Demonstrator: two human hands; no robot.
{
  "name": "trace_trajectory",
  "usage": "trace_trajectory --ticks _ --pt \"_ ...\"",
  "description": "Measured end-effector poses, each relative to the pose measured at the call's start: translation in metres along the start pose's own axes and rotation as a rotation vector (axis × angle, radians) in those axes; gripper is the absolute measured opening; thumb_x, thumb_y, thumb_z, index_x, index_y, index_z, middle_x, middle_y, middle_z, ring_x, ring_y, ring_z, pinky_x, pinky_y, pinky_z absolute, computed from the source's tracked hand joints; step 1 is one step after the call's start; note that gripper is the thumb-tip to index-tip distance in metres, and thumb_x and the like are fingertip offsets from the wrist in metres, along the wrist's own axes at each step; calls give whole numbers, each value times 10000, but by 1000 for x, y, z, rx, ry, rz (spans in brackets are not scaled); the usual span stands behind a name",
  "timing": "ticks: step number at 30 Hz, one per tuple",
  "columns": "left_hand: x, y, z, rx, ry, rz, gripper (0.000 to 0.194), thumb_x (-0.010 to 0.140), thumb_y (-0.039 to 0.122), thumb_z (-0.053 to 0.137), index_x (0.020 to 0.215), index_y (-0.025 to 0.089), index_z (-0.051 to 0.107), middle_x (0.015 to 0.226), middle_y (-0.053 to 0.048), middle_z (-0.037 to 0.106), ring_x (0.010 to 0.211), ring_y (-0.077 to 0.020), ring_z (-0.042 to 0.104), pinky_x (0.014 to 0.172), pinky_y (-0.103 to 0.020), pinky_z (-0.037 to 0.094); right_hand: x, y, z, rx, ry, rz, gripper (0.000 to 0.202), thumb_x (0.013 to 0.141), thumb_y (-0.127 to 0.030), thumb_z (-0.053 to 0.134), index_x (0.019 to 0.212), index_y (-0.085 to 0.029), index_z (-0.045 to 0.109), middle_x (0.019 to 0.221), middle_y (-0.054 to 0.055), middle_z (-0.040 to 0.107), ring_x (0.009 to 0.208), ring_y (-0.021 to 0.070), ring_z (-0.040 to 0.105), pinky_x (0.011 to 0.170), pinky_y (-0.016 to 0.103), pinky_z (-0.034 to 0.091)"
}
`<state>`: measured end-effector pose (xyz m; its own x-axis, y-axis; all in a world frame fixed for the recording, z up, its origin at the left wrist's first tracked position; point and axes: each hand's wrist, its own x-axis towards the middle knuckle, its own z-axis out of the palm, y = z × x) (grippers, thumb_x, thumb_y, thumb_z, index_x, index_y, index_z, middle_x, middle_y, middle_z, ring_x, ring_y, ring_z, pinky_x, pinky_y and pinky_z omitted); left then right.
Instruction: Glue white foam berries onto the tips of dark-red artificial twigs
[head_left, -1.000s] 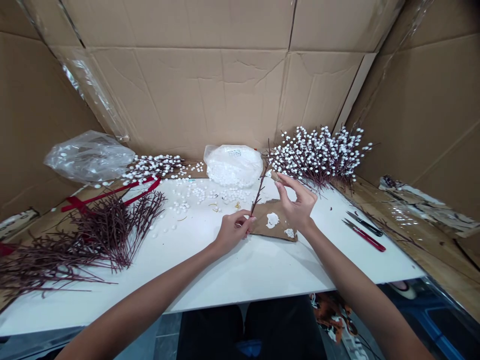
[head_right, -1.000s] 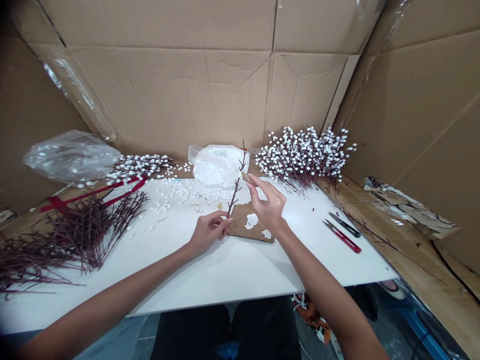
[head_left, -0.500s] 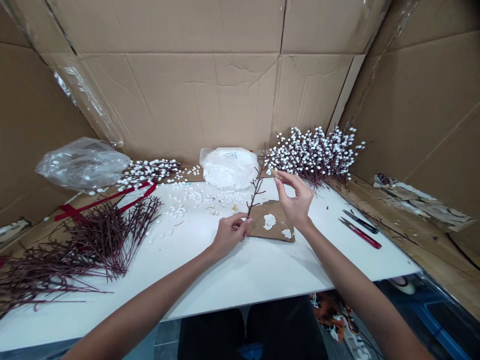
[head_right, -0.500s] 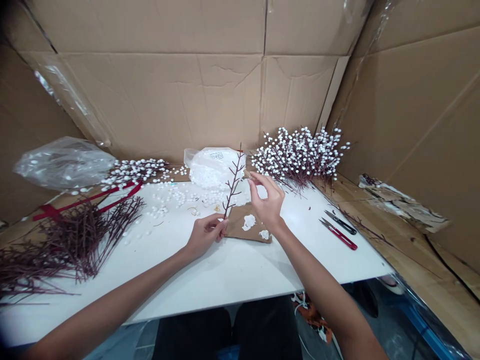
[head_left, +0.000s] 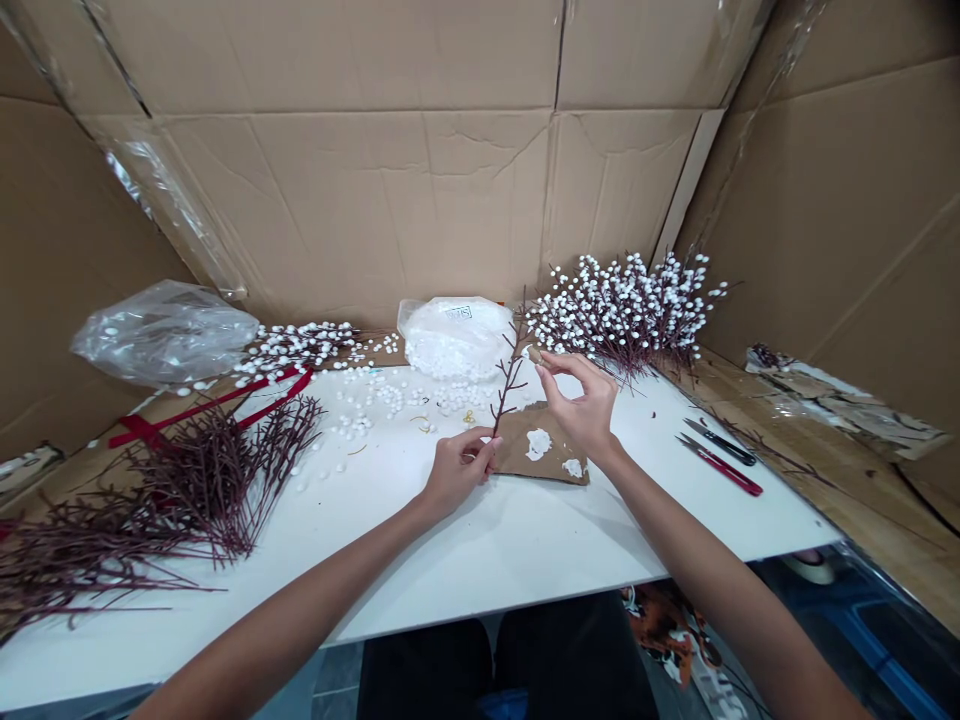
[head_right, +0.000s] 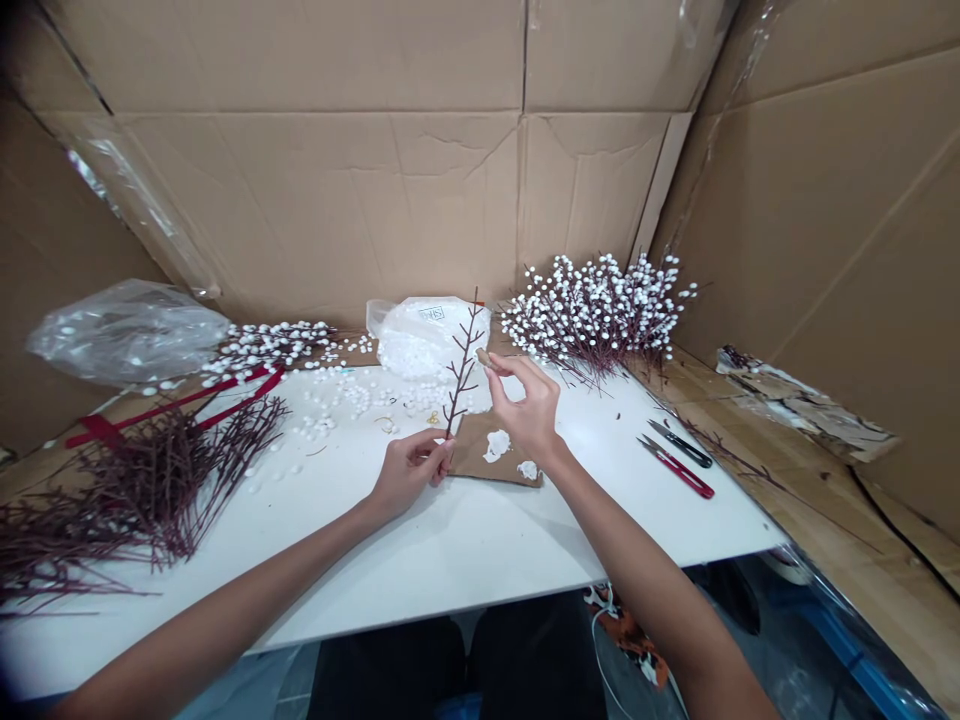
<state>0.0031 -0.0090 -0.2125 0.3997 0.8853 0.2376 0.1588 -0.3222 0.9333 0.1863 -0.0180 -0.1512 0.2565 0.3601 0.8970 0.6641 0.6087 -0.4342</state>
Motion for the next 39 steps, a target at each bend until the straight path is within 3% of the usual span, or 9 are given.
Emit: trace_trajectory --ticks 14,39 --pt "0 2 -1 4 0 -7 284 809 422 573 813 147 644 532 22 533 447 -75 467 436 -188 429 0 7 -4 12 63 52 156 806 -226 604 932 -175 681 818 64 713 712 160 659 668 310 554" --pt "0 -2 -1 30 8 -13 267 760 402 635 817 142 663 508 28 533 414 -66 447 402 -179 410 5 6 -6 -28 114 -81 165 813 -166 597 944 -183 695 847 79 730 723 165 664 667 312 548"
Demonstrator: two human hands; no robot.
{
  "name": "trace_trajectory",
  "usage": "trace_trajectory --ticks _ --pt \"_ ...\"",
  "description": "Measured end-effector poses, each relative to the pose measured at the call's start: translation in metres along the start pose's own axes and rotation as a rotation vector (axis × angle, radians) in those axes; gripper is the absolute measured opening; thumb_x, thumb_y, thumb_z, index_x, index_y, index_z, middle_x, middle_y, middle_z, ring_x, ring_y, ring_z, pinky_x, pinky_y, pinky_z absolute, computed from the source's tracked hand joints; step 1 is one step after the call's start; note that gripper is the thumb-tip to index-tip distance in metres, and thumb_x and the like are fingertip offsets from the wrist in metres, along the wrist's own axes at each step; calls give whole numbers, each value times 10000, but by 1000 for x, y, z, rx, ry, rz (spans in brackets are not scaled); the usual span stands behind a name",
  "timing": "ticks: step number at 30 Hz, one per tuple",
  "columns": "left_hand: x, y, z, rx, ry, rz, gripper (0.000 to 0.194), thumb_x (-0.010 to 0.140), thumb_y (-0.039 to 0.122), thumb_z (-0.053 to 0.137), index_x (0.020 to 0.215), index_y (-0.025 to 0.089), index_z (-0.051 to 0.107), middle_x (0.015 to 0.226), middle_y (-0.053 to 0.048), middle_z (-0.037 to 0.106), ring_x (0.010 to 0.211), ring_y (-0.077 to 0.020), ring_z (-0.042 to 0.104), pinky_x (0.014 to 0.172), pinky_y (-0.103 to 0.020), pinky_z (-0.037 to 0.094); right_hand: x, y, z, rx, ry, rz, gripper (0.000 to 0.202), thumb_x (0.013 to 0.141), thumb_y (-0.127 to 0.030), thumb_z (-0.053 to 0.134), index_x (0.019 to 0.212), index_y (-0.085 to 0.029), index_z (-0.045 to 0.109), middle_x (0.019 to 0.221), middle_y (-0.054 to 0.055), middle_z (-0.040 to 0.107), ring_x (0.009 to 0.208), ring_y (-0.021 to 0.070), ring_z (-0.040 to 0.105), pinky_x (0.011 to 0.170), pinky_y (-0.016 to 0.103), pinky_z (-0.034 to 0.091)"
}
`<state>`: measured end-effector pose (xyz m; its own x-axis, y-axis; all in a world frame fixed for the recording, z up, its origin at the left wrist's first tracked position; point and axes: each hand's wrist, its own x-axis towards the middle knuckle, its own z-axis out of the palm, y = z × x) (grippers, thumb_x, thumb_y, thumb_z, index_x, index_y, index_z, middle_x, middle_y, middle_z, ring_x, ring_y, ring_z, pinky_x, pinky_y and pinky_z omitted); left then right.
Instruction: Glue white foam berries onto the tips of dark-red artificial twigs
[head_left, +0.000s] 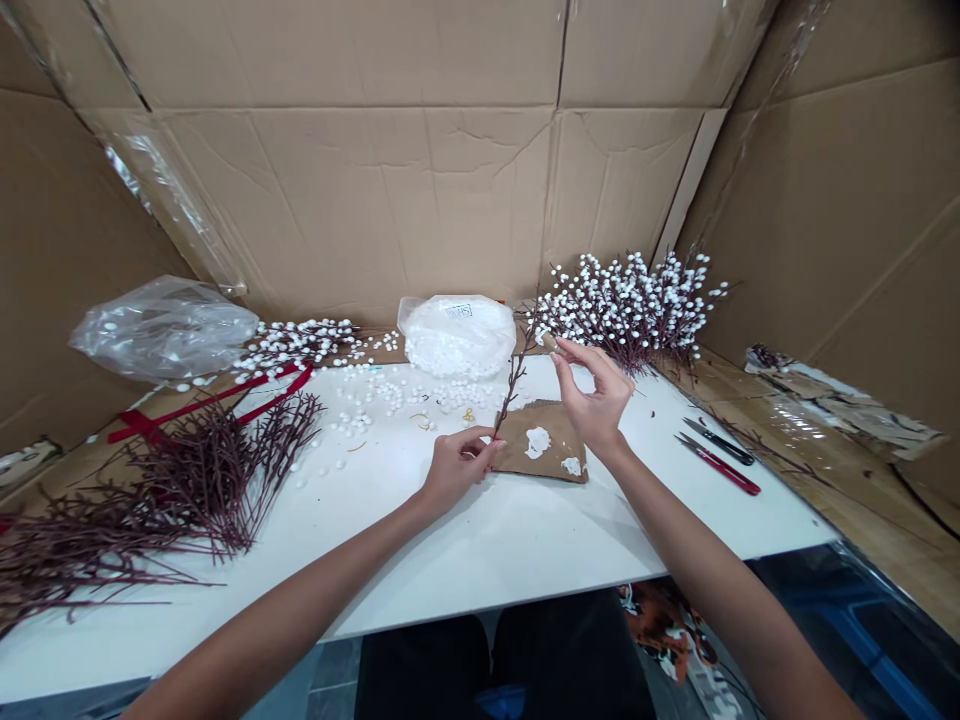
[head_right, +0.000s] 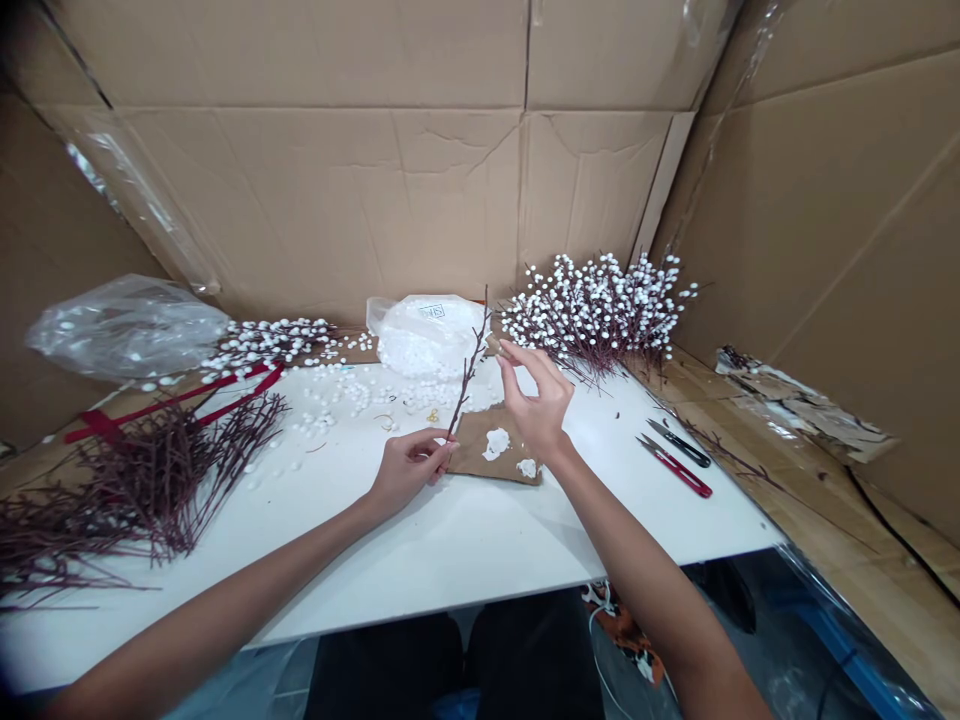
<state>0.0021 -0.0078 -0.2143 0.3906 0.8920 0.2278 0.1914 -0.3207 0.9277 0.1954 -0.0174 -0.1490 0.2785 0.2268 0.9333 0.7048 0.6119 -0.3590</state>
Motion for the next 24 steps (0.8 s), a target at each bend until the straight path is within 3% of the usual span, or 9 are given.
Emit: trace_trajectory --ticks 8,24 --pt "1 -1 0 -3 -6 6 266 771 390 626 818 133 673 510 25 537 427 -64 455 428 -182 425 -2 1 1 17 -40 84 158 807 -198 607 934 -190 701 806 56 721 674 148 644 636 293 538" --pt "0 -2 0 -20 -15 32 274 820 375 573 835 124 682 545 16 524 469 -71 459 438 -183 425 1 9 1 217 38 390 237 774 -319 645 956 -175 691 845 68 710 732 152 653 719 312 554"
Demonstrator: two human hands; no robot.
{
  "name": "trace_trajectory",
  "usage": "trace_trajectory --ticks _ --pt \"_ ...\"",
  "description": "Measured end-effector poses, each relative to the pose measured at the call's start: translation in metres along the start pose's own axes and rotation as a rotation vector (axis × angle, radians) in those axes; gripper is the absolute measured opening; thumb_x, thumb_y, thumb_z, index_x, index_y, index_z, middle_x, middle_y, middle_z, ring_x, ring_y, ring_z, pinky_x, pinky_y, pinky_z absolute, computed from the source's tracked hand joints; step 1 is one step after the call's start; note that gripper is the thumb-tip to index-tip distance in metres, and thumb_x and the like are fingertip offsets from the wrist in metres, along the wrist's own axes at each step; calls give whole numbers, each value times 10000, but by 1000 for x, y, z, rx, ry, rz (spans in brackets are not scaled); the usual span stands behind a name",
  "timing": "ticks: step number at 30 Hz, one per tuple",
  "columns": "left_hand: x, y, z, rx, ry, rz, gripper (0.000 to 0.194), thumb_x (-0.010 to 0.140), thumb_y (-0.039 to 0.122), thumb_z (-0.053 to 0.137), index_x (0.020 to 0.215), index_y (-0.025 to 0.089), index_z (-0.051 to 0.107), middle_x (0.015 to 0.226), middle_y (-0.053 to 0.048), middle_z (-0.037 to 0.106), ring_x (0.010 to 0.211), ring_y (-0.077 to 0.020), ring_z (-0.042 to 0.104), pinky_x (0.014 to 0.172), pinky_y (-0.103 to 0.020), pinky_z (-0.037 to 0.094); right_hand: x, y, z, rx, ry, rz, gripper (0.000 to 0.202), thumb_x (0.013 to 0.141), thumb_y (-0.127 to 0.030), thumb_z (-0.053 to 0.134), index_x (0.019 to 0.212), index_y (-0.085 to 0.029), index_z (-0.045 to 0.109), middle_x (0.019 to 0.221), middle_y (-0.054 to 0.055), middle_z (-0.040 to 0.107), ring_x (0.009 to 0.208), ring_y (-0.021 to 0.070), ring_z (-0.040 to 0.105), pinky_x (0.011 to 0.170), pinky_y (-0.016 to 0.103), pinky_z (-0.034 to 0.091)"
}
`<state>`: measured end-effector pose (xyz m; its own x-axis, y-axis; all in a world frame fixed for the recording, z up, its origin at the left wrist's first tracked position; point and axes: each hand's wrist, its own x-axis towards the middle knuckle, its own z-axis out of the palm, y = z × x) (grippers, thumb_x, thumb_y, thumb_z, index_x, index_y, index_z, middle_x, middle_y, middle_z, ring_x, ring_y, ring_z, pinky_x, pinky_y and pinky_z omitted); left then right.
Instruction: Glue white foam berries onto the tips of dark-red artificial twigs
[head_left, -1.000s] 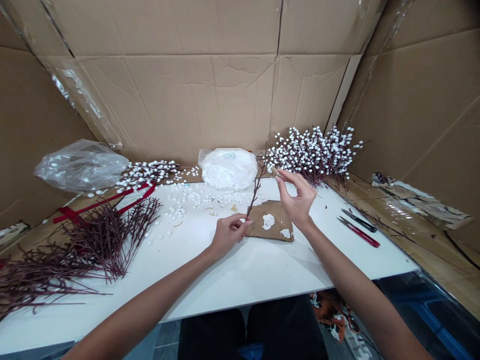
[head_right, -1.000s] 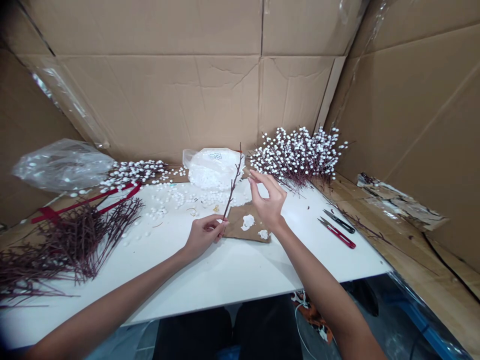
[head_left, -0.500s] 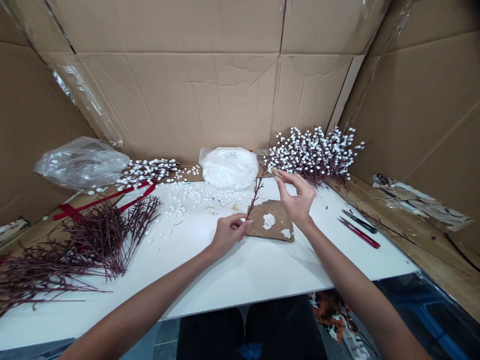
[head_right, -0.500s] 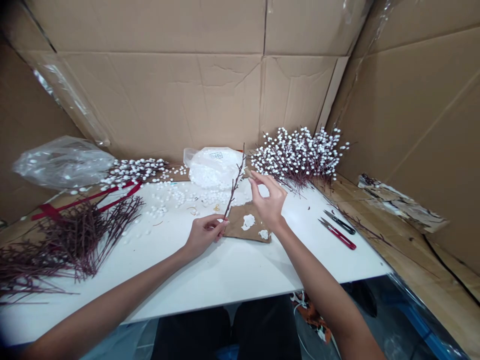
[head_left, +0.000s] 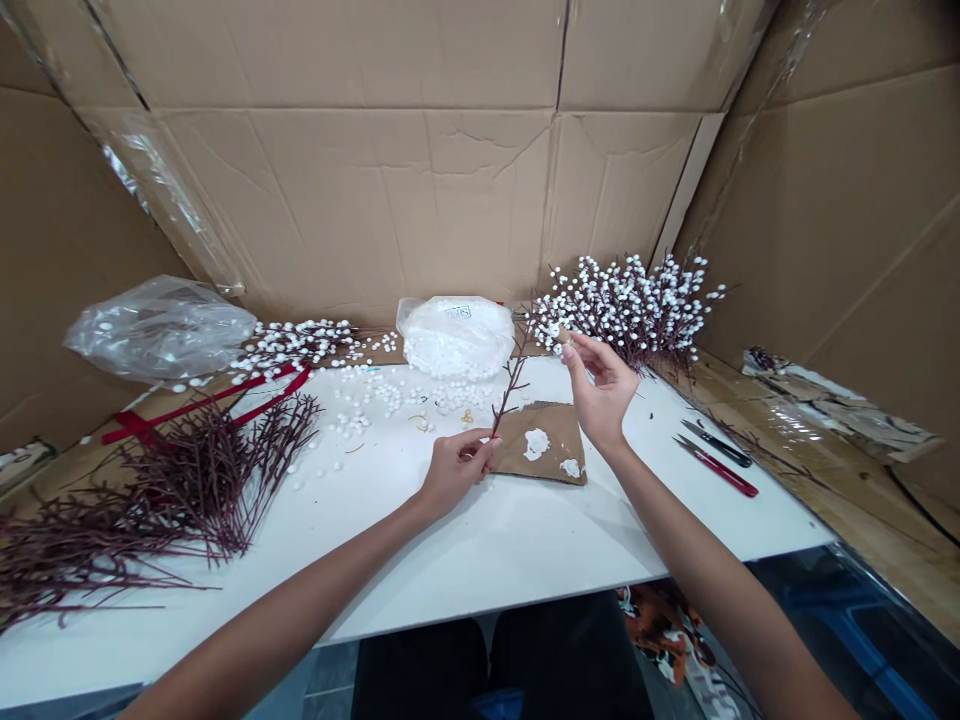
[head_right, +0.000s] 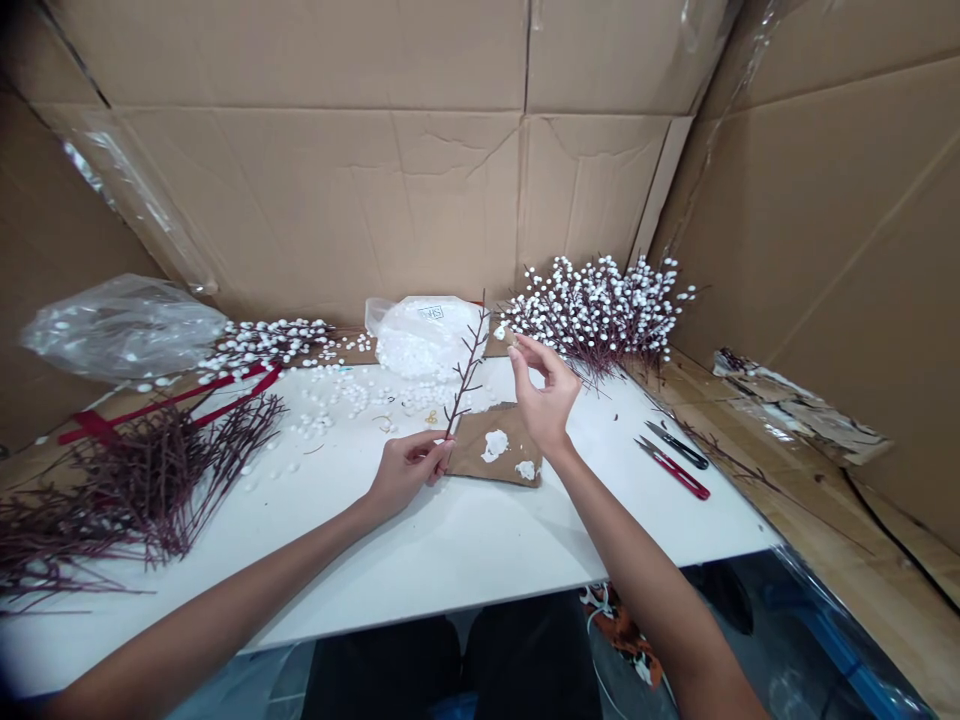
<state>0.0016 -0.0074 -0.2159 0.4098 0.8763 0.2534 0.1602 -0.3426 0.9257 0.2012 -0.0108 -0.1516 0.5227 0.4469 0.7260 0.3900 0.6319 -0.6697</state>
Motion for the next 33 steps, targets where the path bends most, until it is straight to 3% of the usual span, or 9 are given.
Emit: trace_trajectory --ticks 11,23,33 --pt "0 3 -1 6 -18 -1 284 834 367 547 811 116 677 548 11 524 462 -71 455 439 -189 405 5 8 1 49 -14 160 272 762 -359 645 949 -167 694 754 44 679 645 132 609 645 286 517" --pt "0 2 -1 22 -17 -2 310 830 391 554 815 110 683 547 13 518 449 -66 445 437 -194 398 3 5 2 67 -61 196 274 736 -364 665 915 -160 706 716 37 682 619 126 601 625 282 518" --pt "0 6 1 -19 27 -35 330 781 411 600 844 102 695 523 10 532 446 -78 455 419 -198 411 8 8 1 84 -2 201 286 732 -367 669 915 -149 699 664 20 655 577 123 598 578 277 517"
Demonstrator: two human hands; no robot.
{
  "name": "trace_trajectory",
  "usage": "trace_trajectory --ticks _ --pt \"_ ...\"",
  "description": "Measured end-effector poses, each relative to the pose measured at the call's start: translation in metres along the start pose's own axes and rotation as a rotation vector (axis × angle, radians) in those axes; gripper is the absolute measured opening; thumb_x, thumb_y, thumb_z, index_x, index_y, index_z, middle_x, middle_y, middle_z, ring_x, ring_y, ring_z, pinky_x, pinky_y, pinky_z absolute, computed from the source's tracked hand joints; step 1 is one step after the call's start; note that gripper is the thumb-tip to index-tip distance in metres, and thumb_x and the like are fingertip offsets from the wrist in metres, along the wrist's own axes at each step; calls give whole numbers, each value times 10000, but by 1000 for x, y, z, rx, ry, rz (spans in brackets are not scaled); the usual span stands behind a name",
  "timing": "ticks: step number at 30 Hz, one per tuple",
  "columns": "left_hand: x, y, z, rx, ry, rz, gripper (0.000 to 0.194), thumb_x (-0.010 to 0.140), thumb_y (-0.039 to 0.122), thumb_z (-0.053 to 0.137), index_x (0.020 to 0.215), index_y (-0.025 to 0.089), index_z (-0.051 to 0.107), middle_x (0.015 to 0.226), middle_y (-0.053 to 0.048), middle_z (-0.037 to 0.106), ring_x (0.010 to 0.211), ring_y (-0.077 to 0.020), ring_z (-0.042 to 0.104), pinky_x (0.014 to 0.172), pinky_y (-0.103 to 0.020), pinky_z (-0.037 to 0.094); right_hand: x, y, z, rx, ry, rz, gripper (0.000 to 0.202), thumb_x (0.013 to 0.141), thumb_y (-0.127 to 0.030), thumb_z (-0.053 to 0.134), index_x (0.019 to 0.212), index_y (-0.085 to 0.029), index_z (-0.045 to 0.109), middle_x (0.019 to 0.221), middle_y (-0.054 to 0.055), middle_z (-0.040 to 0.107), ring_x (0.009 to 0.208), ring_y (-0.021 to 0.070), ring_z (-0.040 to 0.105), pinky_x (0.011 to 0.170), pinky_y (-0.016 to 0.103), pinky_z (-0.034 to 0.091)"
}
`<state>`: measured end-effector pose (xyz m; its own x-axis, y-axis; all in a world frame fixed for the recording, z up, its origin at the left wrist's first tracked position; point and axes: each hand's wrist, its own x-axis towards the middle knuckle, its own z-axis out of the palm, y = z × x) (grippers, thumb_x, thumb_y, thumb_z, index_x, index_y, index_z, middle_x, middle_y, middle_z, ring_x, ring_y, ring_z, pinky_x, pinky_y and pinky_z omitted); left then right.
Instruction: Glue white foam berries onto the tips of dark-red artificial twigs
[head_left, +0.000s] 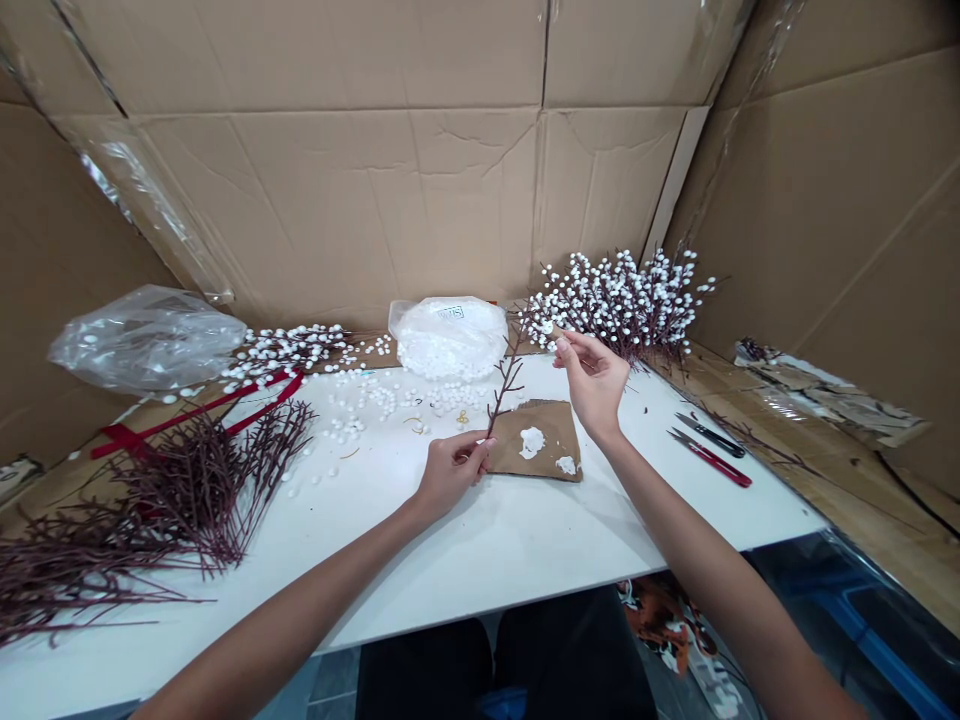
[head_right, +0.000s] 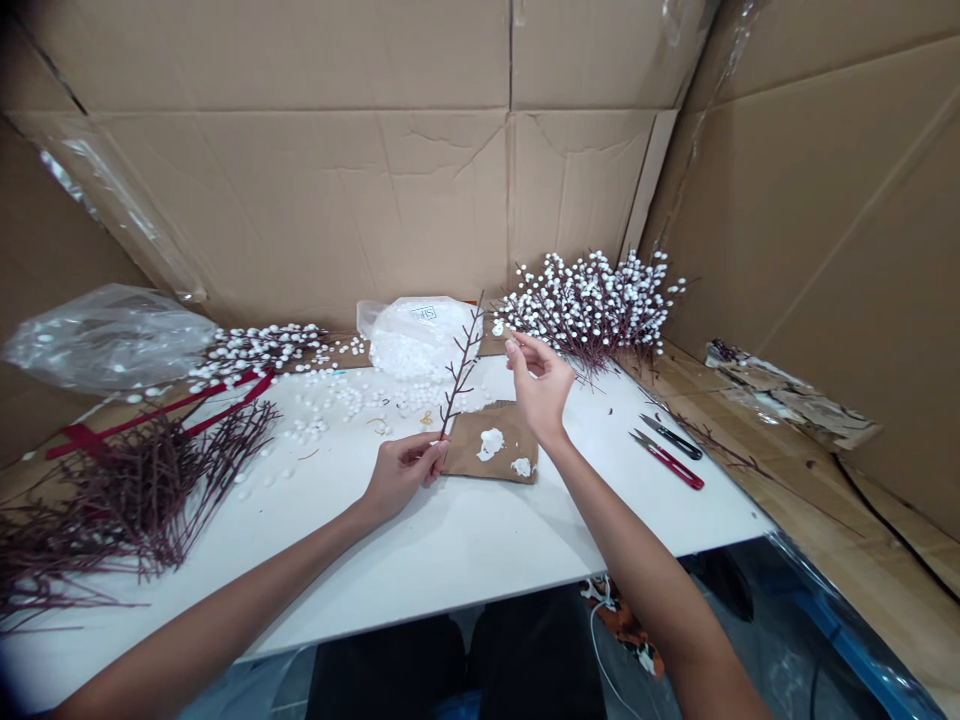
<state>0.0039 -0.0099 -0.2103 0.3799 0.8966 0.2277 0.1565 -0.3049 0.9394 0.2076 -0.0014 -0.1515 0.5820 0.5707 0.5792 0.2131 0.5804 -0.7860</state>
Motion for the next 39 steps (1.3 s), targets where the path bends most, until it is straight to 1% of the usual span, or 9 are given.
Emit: trace_trajectory --ticks 4,9,13,19,25,28,34,39 --pt "0 2 0 0 4 1 323 779 411 601 819 103 691 515 11 532 436 -77 448 417 -201 404 0 -1 -1 -18 21 -66 268 753 -354 654 938 -163 690 705 27 675 606 128 616 610 283 536" --pt "0 1 -1 27 -22 26 323 796 403 584 834 104 699 519 18 512 433 -69 421 426 -205 387 -5 -7 -3 -103 -7 -254 224 779 -269 639 975 -177 695 886 71 715 739 149 653 716 308 544" --pt "0 -2 -2 38 -24 26 332 797 401 586 873 100 705 526 15 515 437 -72 422 429 -208 388 -6 -8 -2 -155 -18 -320 200 788 -259 627 962 -195 702 869 57 722 712 145 650 690 308 547" --pt "0 -5 -2 67 -28 32 317 803 393 581 860 110 712 531 12 529 444 -72 434 429 -197 405 -5 -6 -2 -223 -22 -314 200 802 -290 609 961 -207 700 866 50 722 713 149 656 691 316 554" --pt "1 -4 -1 53 -17 28 316 797 402 583 831 116 714 527 10 529 444 -72 438 417 -189 413 -4 -3 -2 -188 -64 -264 214 790 -311 621 946 -190 705 805 51 718 668 144 647 666 303 554" --pt "1 -5 0 38 -7 22 329 787 414 592 831 111 713 524 7 533 446 -76 444 419 -193 419 -3 -1 -2 -173 -36 -237 226 789 -328 620 953 -194 700 810 47 716 682 146 648 680 311 556" --pt "1 -7 -1 53 -23 27 322 799 402 581 850 116 719 532 11 532 441 -74 438 419 -193 410 -2 -1 -4 -148 59 -242 242 794 -327 619 987 -198 684 887 58 713 724 151 655 720 334 555" --pt "1 -5 -1 82 -25 35 334 792 405 588 867 115 734 527 3 547 452 -80 436 434 -198 422 3 -1 -7 -149 99 -239 253 798 -341 613 1000 -202 677 843 46 703 718 153 651 708 339 557"
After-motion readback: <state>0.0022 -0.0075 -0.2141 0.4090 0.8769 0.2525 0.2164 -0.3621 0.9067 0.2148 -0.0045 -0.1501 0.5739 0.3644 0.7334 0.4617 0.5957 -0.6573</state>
